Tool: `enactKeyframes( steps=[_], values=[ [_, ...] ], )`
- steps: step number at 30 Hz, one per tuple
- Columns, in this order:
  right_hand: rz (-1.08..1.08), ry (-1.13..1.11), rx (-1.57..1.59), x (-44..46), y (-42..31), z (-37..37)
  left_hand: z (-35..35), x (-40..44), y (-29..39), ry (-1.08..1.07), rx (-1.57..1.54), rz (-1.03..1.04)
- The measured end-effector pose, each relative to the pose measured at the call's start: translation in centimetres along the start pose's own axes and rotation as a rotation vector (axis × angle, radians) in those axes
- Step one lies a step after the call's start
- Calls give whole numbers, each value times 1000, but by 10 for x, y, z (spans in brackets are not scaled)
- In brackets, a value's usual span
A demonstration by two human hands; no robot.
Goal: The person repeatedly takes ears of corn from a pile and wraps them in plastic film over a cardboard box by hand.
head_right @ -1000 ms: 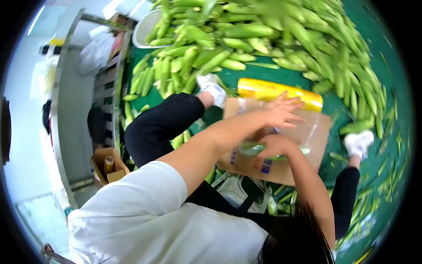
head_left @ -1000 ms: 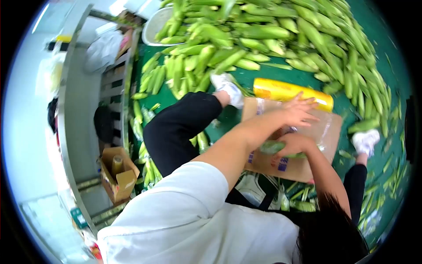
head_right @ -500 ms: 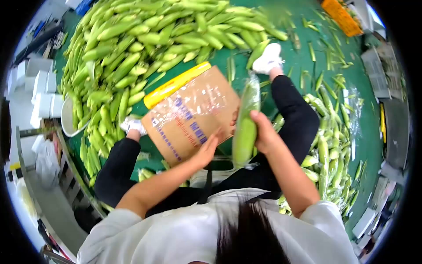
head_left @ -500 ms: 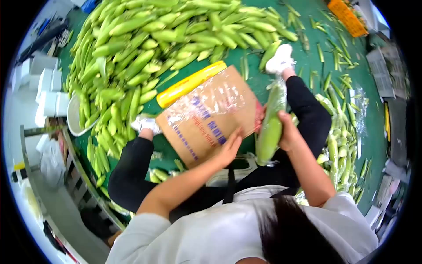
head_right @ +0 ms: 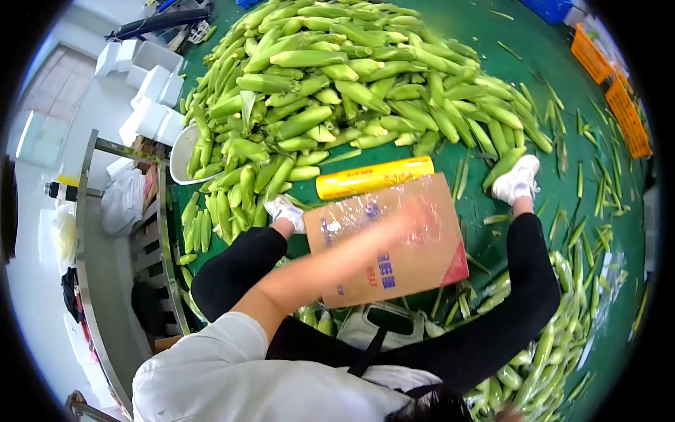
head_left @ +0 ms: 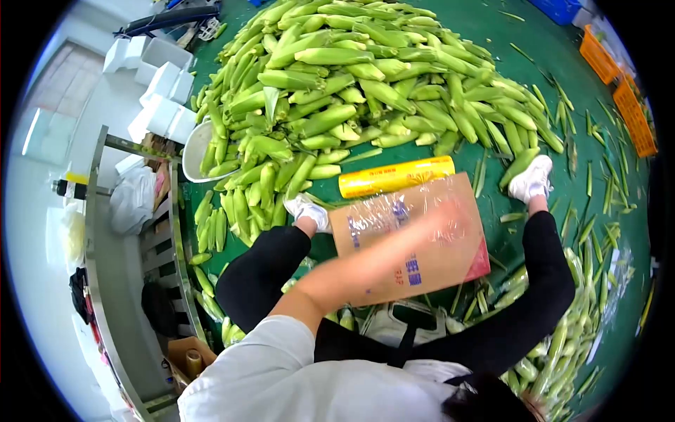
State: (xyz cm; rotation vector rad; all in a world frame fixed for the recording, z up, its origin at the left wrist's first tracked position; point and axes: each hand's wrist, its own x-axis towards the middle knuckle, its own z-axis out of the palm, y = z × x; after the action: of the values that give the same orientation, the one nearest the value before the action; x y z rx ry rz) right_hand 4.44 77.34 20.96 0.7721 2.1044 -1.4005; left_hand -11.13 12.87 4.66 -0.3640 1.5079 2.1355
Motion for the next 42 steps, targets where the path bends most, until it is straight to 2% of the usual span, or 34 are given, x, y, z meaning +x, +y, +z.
enactKeyframes(
  steps=[1, 2, 3, 4, 6, 7, 8, 10, 11, 12, 14, 15, 16, 17, 18, 19, 20, 22, 24, 25, 26, 28, 29, 31, 33, 34, 36, 37, 40, 41, 42],
  values=[
    [83, 42, -112, -8, 34, -10, -68, 29, 43, 330, 416, -275],
    [148, 75, -226, -15, 62, -14, -124, 53, 22, 753, -4, 228],
    [189, 110, -348, -20, 85, -15, -173, 79, 39, 801, -187, 184],
    [192, 145, -478, -20, 103, -13, -209, 110, 59, 901, -272, 33],
    [88, 246, -776, -10, 108, -11, -235, 151, 104, 771, -613, -94],
    [-42, 327, -877, 2, 101, -11, -257, 174, 115, 673, -638, 7],
    [-241, 419, -914, 14, 63, 5, -270, 191, 110, 567, -676, 98],
    [-648, 551, -741, 47, -59, 87, -242, 183, 131, 814, -687, 195],
    [-672, 506, -547, 62, -137, 147, -237, 171, 127, 924, -729, 183],
    [-791, 429, -452, 87, -183, 197, -228, 156, 132, 1039, -766, 184],
    [-672, 87, -345, 107, -248, 320, -182, 102, 113, 941, -861, 371],
    [-543, -112, -374, 135, -242, 360, -156, 71, 91, 872, -789, 351],
    [-519, -209, -520, 178, -206, 402, -130, 34, 67, 805, -714, 332],
    [-530, -126, -756, 186, -192, 444, -105, -4, 50, 801, -468, 253],
    [-594, 24, -873, 185, -167, 475, -114, -29, 15, 727, -39, 224],
    [-584, 11, -909, 185, -149, 494, -112, -53, -4, 741, 441, 330],
    [-719, 91, -864, 169, -139, 506, -111, -73, -18, 664, 508, 373],
    [-521, -11, -878, 165, -120, 518, -137, -95, -50, 598, 1107, 475],
    [-382, -236, -233, 178, -112, 508, -146, -106, -59, 531, 1181, 372],
    [-403, -298, 117, 179, -114, 501, -153, -110, -61, 497, 1219, 321],
    [-690, -276, 252, 178, -124, 505, -154, -111, -56, 461, 1217, 316],
    [-1220, -214, -202, 149, -170, 522, -143, -106, -44, 381, 1207, 295],
    [-1263, -344, -326, 157, -173, 547, -139, -102, -41, 368, 1202, 325],
    [-1351, -609, -565, 178, -171, 601, -128, -97, -47, 614, 1371, 484],
    [-1559, -528, -682, 173, -176, 612, -125, -116, -53, 792, 1422, 599],
    [-1660, -478, -737, 172, -181, 614, -128, -132, -69, 733, 1413, 570],
    [-1718, -512, -958, 170, -194, 613, -130, -161, -106, 598, 1382, 506],
    [-1747, -520, -1026, 176, -198, 618, -126, -163, -112, 680, 1388, 356],
    [-1749, -501, -1061, 188, -204, 629, -124, -138, -105, 915, 1320, 416],
    [-1730, -512, -1031, 191, -205, 630, -128, -133, -106, 838, 1320, 396],
    [-1712, -524, -1005, 190, -205, 628, -133, -132, -111, 793, 1337, 484]
  ],
)
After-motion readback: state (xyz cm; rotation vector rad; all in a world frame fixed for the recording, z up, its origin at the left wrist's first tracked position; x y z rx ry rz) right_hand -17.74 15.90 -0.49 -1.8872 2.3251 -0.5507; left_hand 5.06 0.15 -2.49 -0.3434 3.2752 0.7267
